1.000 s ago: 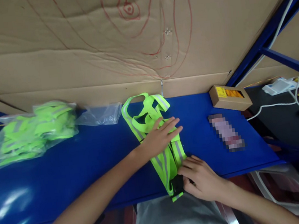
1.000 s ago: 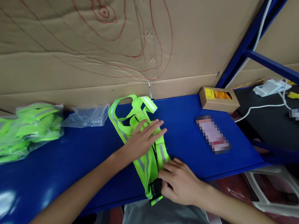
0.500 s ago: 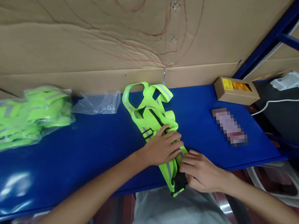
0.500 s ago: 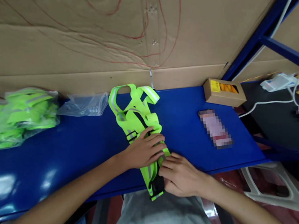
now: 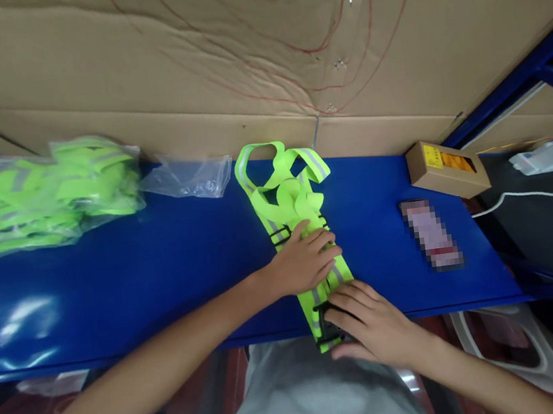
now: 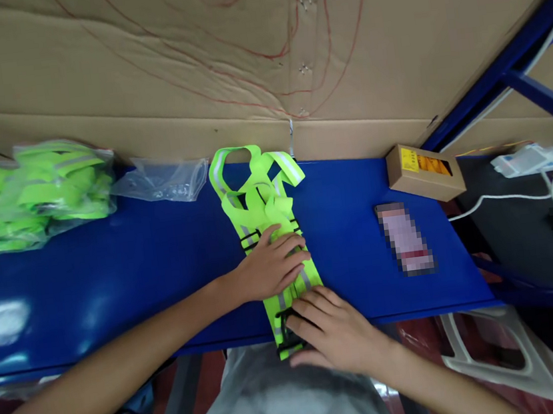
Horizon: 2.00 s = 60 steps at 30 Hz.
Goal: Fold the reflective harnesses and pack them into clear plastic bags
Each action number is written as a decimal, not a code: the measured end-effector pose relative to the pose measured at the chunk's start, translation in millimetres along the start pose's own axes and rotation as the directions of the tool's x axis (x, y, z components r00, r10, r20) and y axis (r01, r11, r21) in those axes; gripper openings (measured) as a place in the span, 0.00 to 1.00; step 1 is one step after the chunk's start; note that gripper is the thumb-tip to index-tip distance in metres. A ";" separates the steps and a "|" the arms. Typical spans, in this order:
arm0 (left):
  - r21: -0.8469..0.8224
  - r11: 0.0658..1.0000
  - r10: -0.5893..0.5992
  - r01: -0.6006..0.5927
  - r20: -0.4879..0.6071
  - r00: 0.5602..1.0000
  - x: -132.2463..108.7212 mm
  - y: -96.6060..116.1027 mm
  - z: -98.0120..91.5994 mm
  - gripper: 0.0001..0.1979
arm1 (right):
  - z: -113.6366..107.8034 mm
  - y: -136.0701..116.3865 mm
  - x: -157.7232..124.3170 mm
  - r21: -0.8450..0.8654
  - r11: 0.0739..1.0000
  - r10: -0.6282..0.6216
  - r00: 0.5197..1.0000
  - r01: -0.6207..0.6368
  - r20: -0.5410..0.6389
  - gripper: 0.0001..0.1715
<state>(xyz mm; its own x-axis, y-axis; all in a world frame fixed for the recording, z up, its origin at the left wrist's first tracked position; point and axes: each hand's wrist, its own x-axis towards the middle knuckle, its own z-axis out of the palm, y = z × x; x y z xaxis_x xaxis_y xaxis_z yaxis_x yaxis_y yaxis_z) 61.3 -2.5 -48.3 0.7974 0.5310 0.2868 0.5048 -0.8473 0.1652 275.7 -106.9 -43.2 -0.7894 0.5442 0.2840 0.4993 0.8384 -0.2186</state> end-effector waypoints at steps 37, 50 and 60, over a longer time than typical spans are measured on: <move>-0.058 0.994 0.098 -0.096 0.032 0.995 0.2 -13.7 18.5 0.19 | -6.2 21.4 30.6 -0.190 0.975 -0.138 0.986 0.118 -0.098 0.27; -0.013 0.999 0.051 -0.052 -0.087 0.995 7.6 -38.5 -5.6 0.22 | -4.7 20.8 34.4 0.000 0.999 0.032 0.998 -0.032 0.053 0.40; 0.037 0.992 -0.120 0.121 -0.022 0.993 13.4 -87.1 -11.0 0.24 | -0.9 3.4 26.4 -0.116 0.988 -0.107 0.994 0.105 -0.016 0.24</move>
<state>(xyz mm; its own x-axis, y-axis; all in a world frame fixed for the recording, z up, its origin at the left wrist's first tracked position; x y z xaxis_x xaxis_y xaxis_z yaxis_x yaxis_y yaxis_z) 24.4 78.2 -48.5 0.7238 0.6283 0.2852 0.6092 -0.7760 0.1634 256.9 -89.6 -35.7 -0.8325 0.4515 0.3211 0.4518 0.8887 -0.0782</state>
